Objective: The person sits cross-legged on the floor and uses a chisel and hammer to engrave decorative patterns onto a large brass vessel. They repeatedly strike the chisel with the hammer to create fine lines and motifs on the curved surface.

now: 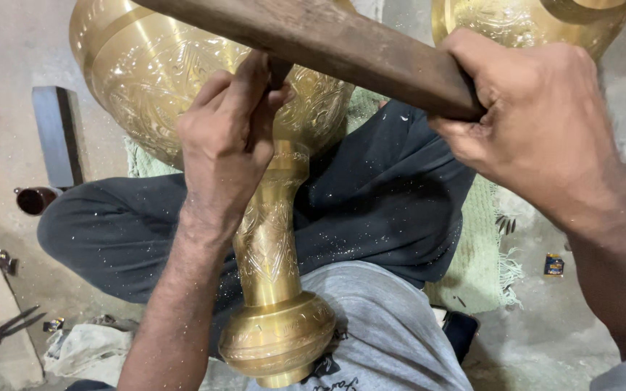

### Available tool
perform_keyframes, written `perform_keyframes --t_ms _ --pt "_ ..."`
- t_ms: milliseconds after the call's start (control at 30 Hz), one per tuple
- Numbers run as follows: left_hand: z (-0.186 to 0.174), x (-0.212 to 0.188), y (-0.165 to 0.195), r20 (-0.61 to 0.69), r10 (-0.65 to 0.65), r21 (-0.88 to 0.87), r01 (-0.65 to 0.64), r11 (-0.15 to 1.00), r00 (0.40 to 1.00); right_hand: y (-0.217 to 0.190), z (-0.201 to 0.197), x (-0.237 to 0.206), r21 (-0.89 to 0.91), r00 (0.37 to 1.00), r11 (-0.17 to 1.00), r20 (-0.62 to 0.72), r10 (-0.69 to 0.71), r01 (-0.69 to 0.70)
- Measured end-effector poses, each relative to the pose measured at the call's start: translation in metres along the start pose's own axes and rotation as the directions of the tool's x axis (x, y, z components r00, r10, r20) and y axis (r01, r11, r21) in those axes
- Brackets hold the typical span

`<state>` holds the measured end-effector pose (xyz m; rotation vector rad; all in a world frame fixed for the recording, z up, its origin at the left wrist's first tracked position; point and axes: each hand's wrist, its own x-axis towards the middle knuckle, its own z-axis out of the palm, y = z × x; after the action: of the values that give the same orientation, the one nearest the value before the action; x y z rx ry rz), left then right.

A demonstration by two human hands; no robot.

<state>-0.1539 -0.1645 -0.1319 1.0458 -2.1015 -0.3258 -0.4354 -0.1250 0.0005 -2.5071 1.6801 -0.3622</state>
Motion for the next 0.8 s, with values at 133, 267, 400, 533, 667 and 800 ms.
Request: perform_keyframes --t_ms 133,267,400,533,667,800 --pt "-0.003 0.004 0.002 0.048 -0.066 0.045 0.064 0.997 0.997 0.005 0.009 -0.008 0.273 0.994 0.956 0.016 0.111 -0.111" --pt "-0.007 0.011 0.001 0.075 0.030 -0.013 -0.029 1.000 0.997 0.007 0.016 -0.011 0.143 0.998 0.989 -0.033 0.048 -0.043" --pt "-0.011 0.015 0.000 0.097 0.064 -0.009 -0.063 0.998 0.993 0.008 0.027 -0.006 0.588 0.958 0.795 -0.108 0.264 -0.153" --pt "-0.013 0.019 0.000 0.091 0.084 0.000 -0.084 0.996 0.992 0.021 0.029 -0.022 0.626 0.959 0.768 -0.113 0.260 -0.134" --pt "-0.017 0.020 0.006 0.115 0.039 -0.014 -0.037 0.999 0.993 0.028 0.029 -0.042 0.650 0.940 0.719 -0.020 0.340 -0.247" --pt "-0.020 0.024 0.009 0.117 0.038 -0.002 -0.038 0.999 0.992 0.019 0.017 -0.031 0.640 0.942 0.727 -0.010 0.334 -0.251"
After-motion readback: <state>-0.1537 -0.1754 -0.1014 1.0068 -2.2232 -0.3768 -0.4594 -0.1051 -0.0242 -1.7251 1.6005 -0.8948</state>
